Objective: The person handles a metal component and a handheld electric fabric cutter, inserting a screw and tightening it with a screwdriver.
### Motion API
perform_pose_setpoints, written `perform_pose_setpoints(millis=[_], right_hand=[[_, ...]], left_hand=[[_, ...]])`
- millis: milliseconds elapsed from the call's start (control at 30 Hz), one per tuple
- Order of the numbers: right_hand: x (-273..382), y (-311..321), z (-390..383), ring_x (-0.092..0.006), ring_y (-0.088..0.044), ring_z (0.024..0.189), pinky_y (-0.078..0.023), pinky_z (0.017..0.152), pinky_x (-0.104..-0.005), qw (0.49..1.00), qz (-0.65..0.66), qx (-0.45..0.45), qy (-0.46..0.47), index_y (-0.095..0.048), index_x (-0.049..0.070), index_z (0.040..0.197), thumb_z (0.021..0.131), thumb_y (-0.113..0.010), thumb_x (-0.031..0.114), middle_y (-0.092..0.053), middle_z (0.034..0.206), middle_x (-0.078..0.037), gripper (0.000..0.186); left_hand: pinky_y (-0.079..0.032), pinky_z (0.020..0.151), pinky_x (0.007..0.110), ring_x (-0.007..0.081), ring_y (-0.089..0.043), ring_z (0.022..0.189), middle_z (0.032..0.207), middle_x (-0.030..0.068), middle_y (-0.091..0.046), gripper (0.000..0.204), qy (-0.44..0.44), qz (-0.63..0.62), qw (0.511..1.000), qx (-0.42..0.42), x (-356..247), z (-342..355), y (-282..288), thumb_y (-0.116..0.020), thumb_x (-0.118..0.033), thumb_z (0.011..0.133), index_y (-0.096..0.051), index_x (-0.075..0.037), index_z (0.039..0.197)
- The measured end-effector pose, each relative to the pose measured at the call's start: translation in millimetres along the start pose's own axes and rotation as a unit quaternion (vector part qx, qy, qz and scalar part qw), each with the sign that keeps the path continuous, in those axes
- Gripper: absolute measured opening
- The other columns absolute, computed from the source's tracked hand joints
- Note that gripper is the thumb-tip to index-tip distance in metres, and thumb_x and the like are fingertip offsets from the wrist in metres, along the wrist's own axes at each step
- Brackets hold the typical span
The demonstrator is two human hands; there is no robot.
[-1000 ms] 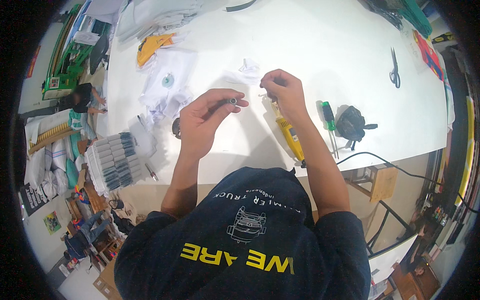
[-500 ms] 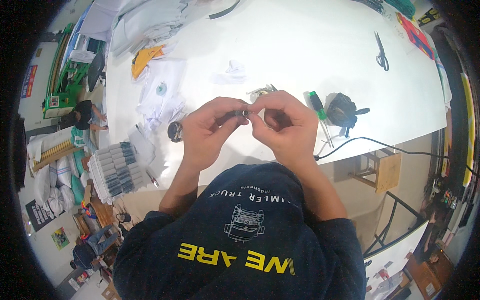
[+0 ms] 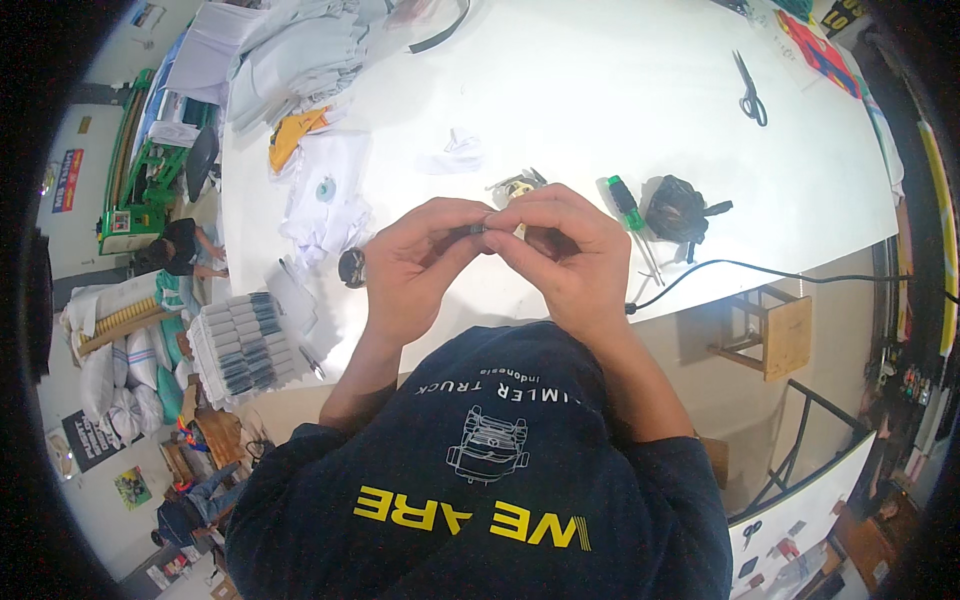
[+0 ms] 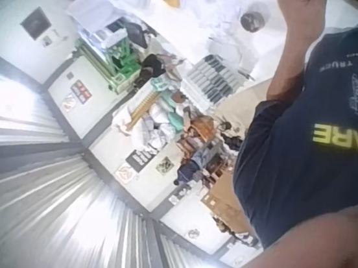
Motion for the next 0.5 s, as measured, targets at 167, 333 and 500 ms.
perform_pose_setpoints(millis=[167,333,500], right_hand=[[5.2,6.2,-3.7,-0.0027,-0.054,0.074,-0.038,0.062,-0.0198,0.999,-0.015,0.011,-0.035,-0.082,0.003,0.102,0.087,-0.086,-0.001,-0.074,0.096,-0.001,0.016],[6.6,12.4,-4.8,-0.0042,-0.058,0.073,-0.04,0.065,-0.0202,0.984,0.028,0.055,-0.166,-0.08,0.003,0.098,0.087,-0.088,0.003,-0.074,0.085,0.0,0.014],[1.8,13.5,-3.1,-0.0067,-0.065,0.08,-0.048,0.071,-0.0217,0.972,0.06,0.093,-0.208,-0.078,0.001,0.1,0.087,-0.088,0.003,-0.076,0.088,-0.004,0.016]], left_hand=[[-0.061,0.094,0.03,0.0222,-0.075,0.11,0.119,0.0145,-0.077,0.025,-0.085,0.191,0.978,0.011,-22.0,1.8,-5.2,-0.07,0.011,0.096,-0.079,0.001,0.116],[-0.063,0.088,0.033,0.0237,-0.078,0.104,0.114,0.0121,-0.079,0.023,-0.151,0.283,0.947,0.012,-43.2,-0.8,-10.2,-0.069,0.011,0.094,-0.082,0.0,0.11],[-0.064,0.087,0.033,0.0238,-0.079,0.103,0.115,0.014,-0.08,0.024,-0.167,0.262,0.95,0.027,-43.7,-3.9,-9.7,-0.067,0.011,0.096,-0.082,0.0,0.111]])
Point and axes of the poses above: each hand's wrist, its own z-axis towards the middle knuckle, its own y-axis out of the back of the hand, x = y × z, the point moved 5 cm from there along z, towards the middle knuckle
